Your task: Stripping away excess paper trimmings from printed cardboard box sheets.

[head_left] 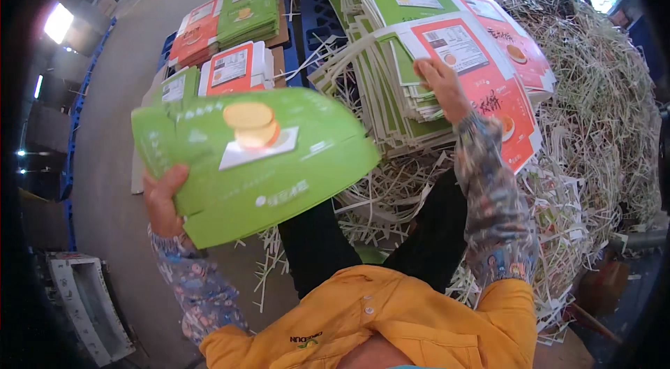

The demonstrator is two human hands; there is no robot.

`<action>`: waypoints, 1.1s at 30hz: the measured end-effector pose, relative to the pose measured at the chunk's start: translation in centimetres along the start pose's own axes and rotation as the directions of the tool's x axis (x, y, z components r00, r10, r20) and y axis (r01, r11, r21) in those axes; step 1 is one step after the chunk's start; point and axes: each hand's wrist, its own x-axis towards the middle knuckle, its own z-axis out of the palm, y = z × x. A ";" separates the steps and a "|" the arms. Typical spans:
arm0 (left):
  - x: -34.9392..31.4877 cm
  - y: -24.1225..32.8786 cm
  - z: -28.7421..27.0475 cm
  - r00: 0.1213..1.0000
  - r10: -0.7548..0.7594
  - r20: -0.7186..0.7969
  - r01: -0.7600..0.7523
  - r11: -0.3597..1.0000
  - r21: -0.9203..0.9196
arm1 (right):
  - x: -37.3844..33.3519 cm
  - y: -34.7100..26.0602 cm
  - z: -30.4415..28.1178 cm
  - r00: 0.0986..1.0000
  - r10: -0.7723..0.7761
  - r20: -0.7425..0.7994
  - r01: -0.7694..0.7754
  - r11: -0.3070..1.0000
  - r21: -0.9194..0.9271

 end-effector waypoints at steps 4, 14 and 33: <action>0.3 -0.2 6.3 0.959 0.111 0.260 -0.049 0.971 -0.235 | -8.7 -4.0 -3.2 0.994 0.113 0.001 -0.104 0.905 0.412; -1.7 -15.5 19.3 0.572 -0.295 0.766 0.575 0.809 -0.118 | -20.9 -0.9 -10.1 0.964 0.187 -0.191 -0.099 0.914 0.393; -8.6 -20.6 26.4 0.405 -0.178 0.897 0.846 0.447 -0.292 | -23.3 -19.9 -6.9 0.978 -0.133 -0.158 0.027 0.842 -0.538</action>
